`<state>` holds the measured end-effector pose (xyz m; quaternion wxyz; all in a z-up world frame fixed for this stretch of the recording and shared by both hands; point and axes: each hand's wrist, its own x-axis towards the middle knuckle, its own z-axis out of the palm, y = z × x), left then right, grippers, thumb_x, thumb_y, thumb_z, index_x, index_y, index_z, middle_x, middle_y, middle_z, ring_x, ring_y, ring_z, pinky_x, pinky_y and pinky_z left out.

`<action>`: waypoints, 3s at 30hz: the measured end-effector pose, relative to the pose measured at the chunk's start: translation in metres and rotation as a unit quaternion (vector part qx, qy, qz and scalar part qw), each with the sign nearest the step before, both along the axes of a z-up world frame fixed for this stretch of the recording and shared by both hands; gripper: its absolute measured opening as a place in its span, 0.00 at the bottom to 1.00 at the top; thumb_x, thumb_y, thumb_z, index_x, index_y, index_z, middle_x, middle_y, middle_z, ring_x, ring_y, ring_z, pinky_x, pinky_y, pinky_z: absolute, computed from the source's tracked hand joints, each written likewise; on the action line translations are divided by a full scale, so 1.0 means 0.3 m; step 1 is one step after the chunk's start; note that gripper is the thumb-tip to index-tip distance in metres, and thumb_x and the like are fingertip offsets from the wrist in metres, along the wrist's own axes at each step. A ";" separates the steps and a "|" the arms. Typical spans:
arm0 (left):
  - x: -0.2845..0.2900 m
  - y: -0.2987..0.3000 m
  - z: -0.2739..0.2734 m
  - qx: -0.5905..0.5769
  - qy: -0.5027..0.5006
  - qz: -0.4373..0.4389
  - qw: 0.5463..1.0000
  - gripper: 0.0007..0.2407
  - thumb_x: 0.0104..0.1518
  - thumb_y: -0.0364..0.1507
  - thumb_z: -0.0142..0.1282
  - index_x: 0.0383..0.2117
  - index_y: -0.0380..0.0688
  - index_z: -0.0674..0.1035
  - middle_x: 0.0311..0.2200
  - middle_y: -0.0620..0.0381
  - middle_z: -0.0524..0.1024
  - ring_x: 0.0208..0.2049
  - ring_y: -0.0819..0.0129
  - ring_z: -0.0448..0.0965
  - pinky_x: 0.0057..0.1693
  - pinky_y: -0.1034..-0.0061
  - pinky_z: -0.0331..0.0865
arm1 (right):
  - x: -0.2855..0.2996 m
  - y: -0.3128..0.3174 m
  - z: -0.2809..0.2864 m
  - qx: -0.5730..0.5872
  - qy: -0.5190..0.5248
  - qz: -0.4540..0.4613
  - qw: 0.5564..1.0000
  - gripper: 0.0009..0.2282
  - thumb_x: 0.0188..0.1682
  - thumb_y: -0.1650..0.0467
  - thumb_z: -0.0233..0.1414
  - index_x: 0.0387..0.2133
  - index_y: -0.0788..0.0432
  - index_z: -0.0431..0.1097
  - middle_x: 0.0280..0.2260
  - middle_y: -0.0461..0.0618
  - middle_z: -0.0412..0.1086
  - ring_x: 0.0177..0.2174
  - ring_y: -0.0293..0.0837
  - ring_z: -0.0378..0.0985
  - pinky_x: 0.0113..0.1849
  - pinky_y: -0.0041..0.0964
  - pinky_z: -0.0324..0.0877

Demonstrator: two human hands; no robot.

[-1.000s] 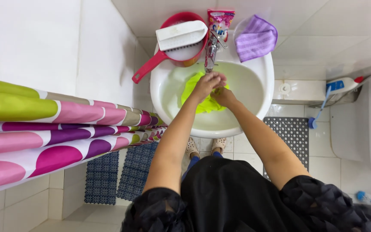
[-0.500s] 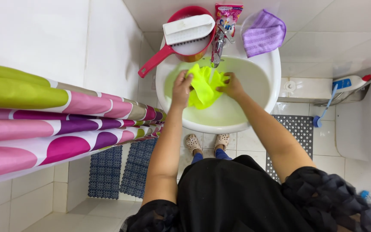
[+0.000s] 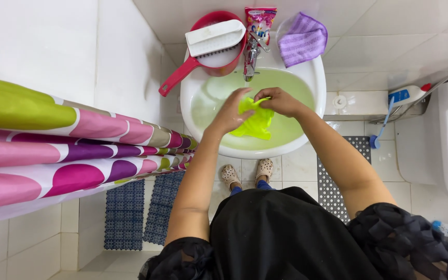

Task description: Washing cleaning cloths in a bathroom sink and using them to wipe down wall tiles.

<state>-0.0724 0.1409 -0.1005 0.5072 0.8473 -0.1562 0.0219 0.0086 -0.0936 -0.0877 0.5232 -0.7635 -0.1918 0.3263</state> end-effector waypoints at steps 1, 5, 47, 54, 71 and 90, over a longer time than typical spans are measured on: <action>0.007 -0.024 0.062 0.001 0.000 -0.002 1.000 0.31 0.54 0.36 0.67 0.64 0.46 0.65 0.62 0.40 0.69 0.65 0.50 0.66 0.68 0.62 0.62 | 0.003 0.010 0.061 0.001 0.000 -0.002 1.000 0.10 0.46 0.75 0.55 0.41 0.61 0.76 0.36 0.45 0.74 0.36 0.36 0.72 0.40 0.31 0.69; 0.019 -0.068 0.135 0.015 0.143 -0.038 0.989 0.38 0.48 0.39 0.70 0.66 0.49 0.62 0.61 0.46 0.70 0.65 0.53 0.65 0.69 0.54 0.44 | 0.037 -0.034 0.175 0.200 0.099 -0.057 0.973 0.08 0.49 0.76 0.54 0.41 0.63 0.74 0.40 0.48 0.75 0.40 0.42 0.77 0.46 0.38 0.72; -0.064 0.028 0.307 -0.021 0.115 0.134 0.984 0.15 0.58 0.35 0.67 0.41 0.38 0.77 0.44 0.41 0.80 0.45 0.51 0.81 0.54 0.67 0.73 | -0.131 0.167 0.143 0.166 0.026 -0.073 0.983 0.16 0.57 0.61 0.53 0.51 0.57 0.62 0.41 0.47 0.69 0.39 0.37 0.73 0.41 0.37 0.71; -0.096 0.102 0.453 -0.249 -0.224 0.242 0.911 0.09 0.62 0.25 0.59 0.43 0.35 0.72 0.53 0.41 0.73 0.52 0.51 0.76 0.59 0.65 0.70 | -0.179 0.217 -0.112 -0.257 -0.121 0.019 0.959 0.21 0.43 0.61 0.65 0.43 0.63 0.74 0.35 0.58 0.75 0.35 0.48 0.75 0.42 0.46 0.72; -0.084 -0.227 0.068 -0.225 -0.064 0.106 0.967 0.20 0.51 0.34 0.71 0.47 0.40 0.77 0.54 0.45 0.74 0.52 0.55 0.76 0.61 0.71 0.70 | -0.066 0.009 -0.359 0.513 0.392 -0.335 0.686 0.18 0.55 0.59 0.46 0.45 0.62 0.71 0.46 0.59 0.74 0.47 0.58 0.78 0.52 0.59 0.71; -0.004 -0.228 -0.095 -0.185 -0.033 0.244 0.951 0.16 0.52 0.34 0.67 0.39 0.37 0.75 0.35 0.43 0.77 0.39 0.47 0.78 0.49 0.60 0.72 | 0.029 0.139 -0.341 0.251 0.302 -0.303 0.868 0.13 0.57 0.65 0.52 0.45 0.65 0.68 0.37 0.56 0.72 0.37 0.52 0.75 0.40 0.44 0.75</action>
